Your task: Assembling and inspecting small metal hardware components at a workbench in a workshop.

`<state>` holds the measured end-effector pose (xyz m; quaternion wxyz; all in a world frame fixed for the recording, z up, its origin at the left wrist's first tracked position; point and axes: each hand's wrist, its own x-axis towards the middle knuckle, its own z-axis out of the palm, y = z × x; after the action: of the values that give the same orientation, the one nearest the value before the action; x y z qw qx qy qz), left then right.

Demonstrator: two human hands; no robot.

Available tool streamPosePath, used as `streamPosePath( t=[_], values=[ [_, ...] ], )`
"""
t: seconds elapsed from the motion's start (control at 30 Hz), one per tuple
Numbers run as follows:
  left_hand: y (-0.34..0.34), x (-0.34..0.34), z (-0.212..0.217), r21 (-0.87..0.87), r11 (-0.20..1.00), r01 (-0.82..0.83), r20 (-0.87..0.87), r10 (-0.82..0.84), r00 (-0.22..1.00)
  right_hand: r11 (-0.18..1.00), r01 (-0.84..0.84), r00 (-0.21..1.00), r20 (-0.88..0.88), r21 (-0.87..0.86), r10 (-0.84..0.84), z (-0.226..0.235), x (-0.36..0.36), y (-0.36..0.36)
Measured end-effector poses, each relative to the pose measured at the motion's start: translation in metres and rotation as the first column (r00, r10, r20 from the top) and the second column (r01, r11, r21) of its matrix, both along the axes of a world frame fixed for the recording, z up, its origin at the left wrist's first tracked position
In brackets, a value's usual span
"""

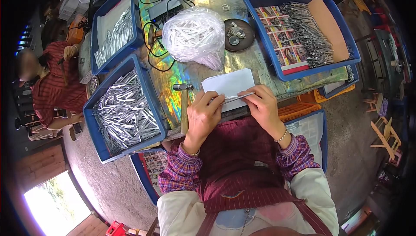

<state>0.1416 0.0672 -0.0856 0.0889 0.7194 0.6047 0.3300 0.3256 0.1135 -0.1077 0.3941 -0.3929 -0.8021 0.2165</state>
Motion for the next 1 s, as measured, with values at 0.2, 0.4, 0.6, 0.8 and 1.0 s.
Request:
streamPosePath(
  t=[0.2,0.4,0.6,0.8,1.0],
  values=[
    [-0.003,-0.001,-0.005,0.017,1.000,-0.022,0.042,0.022,0.999,1.000,-0.009,1.000,0.022,0.019,0.008,0.001,0.002,0.000],
    [-0.003,-0.001,-0.014,0.007,0.997,-0.074,0.145,0.072,0.987,1.000,0.001,1.000,0.014,0.004,-0.001,-0.001,0.000,-0.001],
    [0.001,-0.001,-0.015,-0.045,0.996,-0.078,0.203,0.085,0.975,1.000,-0.001,1.000,0.002,-0.014,0.001,0.000,0.000,0.002],
    [0.003,-0.002,-0.013,-0.012,0.998,-0.059,0.148,0.060,0.987,1.000,0.001,1.000,-0.002,-0.014,-0.001,0.000,-0.001,0.002],
    [0.004,-0.002,-0.011,0.038,0.999,-0.034,0.085,0.031,0.996,1.000,0.013,1.000,0.013,-0.003,-0.013,-0.001,-0.001,0.001]
  ],
)
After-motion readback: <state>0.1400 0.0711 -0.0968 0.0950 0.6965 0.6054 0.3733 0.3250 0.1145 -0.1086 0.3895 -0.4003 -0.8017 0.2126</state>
